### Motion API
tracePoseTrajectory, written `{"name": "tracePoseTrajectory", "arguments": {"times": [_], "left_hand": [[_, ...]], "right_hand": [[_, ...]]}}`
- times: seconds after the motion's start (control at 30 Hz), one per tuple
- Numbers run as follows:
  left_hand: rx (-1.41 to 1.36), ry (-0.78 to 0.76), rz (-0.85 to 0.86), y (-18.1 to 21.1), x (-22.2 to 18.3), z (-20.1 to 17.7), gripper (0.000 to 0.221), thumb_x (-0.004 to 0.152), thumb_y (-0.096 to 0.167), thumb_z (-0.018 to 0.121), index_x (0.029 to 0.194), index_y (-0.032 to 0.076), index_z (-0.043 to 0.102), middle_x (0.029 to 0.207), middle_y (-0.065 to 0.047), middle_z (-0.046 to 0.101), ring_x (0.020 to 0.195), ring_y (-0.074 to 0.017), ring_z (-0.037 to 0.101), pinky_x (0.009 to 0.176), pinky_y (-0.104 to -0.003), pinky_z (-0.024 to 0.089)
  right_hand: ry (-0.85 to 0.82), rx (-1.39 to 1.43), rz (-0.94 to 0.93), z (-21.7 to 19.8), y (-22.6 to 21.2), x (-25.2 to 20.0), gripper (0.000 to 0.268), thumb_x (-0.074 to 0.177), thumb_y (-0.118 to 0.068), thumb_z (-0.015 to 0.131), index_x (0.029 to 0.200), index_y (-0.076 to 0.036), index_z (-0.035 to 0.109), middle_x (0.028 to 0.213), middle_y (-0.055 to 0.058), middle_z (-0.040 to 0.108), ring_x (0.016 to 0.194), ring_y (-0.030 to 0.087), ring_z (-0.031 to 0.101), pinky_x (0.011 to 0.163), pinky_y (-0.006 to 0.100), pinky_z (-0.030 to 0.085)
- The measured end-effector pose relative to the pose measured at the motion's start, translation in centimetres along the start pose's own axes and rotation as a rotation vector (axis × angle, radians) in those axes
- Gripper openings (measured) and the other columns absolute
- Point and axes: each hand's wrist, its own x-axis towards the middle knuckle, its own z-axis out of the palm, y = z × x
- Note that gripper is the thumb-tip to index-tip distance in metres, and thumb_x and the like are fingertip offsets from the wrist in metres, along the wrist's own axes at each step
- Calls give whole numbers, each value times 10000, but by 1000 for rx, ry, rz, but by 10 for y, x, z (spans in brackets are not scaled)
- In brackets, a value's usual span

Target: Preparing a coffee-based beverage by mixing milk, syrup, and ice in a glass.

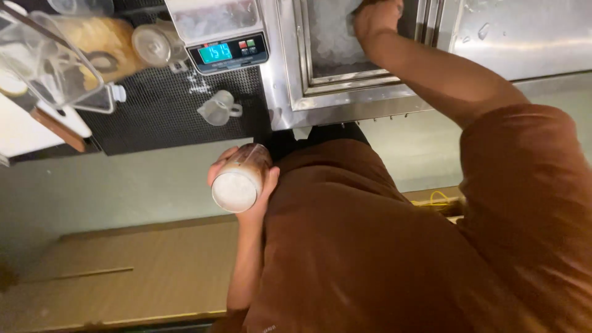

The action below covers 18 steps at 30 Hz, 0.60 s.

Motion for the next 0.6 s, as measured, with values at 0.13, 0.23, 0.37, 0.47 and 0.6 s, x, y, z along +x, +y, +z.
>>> {"name": "tracePoseTrajectory", "arguments": {"times": [0.13,0.23,0.37,0.47,0.6], "left_hand": [[-2,15,-29,8,-15,25,936,751,174,966,1425,104,321,1379,-180,552,1270,-300,584,1093,-436,485],[-34,30,-42,13,-23,45,920,752,156,971,1422,101,343,1385,-183,564,1275,-296,592,1120,-437,491],[-25,41,2,11,-12,69,853,766,145,981,1392,89,403,1363,-154,604,1275,-280,613,1134,-422,504],[17,60,-31,7,-2,84,801,745,149,994,1345,79,469,1320,-130,635,1239,-270,639,1103,-400,519],[27,77,-20,-13,21,105,766,716,158,1005,1306,88,522,1287,-104,666,1199,-260,672,1069,-387,543]], "right_hand": [[39,-45,-89,31,-22,-12,259,866,-102,623,1093,-10,710,967,170,745,891,344,688,792,550,432],[72,0,-254,26,-15,-9,254,886,-86,605,1109,9,679,938,188,746,891,359,690,854,565,412],[195,180,-450,-1,26,-20,283,850,-31,568,1124,1,630,942,215,719,920,397,676,898,584,386],[230,383,-495,-49,52,-52,221,890,-17,542,1100,-10,610,957,235,696,927,427,660,878,578,380],[246,451,-529,-134,87,-101,79,1036,-61,533,1079,-28,591,927,244,673,948,451,631,866,563,376]]}}
